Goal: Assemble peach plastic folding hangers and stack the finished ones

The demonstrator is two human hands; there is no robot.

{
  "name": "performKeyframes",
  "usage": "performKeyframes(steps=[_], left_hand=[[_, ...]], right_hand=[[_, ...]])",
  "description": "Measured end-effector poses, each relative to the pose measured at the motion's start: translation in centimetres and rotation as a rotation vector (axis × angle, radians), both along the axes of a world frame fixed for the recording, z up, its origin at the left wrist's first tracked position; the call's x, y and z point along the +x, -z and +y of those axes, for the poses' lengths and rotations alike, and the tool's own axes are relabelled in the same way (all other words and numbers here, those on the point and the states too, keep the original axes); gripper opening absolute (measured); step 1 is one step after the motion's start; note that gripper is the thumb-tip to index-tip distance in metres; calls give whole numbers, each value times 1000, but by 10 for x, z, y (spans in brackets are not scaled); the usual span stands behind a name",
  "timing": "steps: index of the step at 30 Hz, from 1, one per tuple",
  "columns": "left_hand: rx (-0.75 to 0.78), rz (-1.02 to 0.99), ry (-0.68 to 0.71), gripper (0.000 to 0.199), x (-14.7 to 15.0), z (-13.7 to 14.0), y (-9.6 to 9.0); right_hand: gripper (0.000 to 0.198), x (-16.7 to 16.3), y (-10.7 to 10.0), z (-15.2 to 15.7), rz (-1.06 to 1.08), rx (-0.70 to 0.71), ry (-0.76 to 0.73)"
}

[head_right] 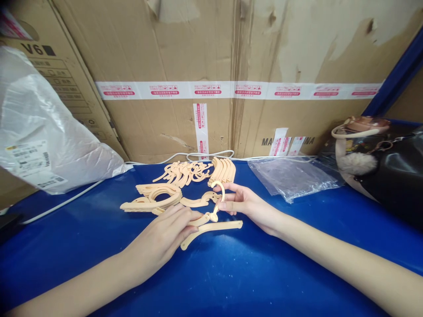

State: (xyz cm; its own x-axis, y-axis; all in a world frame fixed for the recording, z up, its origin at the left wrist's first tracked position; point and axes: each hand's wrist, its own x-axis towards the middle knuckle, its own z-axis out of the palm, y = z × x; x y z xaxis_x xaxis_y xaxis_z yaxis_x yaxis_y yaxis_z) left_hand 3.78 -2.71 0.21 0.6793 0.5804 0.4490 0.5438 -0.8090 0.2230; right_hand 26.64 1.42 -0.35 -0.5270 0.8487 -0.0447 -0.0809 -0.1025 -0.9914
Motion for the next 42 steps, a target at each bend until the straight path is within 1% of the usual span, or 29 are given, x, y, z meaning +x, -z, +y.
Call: performKeyframes(steps=[4,6,11,16,19,24,28,37,42], left_hand=[[-47,5,-13,24,-1,0,-1],[-53,12,-20,25,-1,-1,-1],[7,9,-3,30,-1,-1,-1],[26,10,17,28,-1,-1,0],[26,26,18,26,-1,-1,2],[82,49,8,23,-3,-1,8],[101,62,3,22,-3,-2,9],[140,73,13,18,-4,-1,11],[167,78,15,17,-3,-1,11]], right_hand=[[44,0,-1,0,-22,24,35],[44,0,-1,0,-29,27,39],[44,1,1,1,-24,6,11],[46,0,2,0,-23,15,-4],[45,-2,0,-2,-39,15,11],[48,-3,-3,-5,-44,24,50],[48,-2,-2,-6,-15,37,46],[48,-3,-5,-8,18,118,35],[47,-1,-7,-6,-30,170,55]])
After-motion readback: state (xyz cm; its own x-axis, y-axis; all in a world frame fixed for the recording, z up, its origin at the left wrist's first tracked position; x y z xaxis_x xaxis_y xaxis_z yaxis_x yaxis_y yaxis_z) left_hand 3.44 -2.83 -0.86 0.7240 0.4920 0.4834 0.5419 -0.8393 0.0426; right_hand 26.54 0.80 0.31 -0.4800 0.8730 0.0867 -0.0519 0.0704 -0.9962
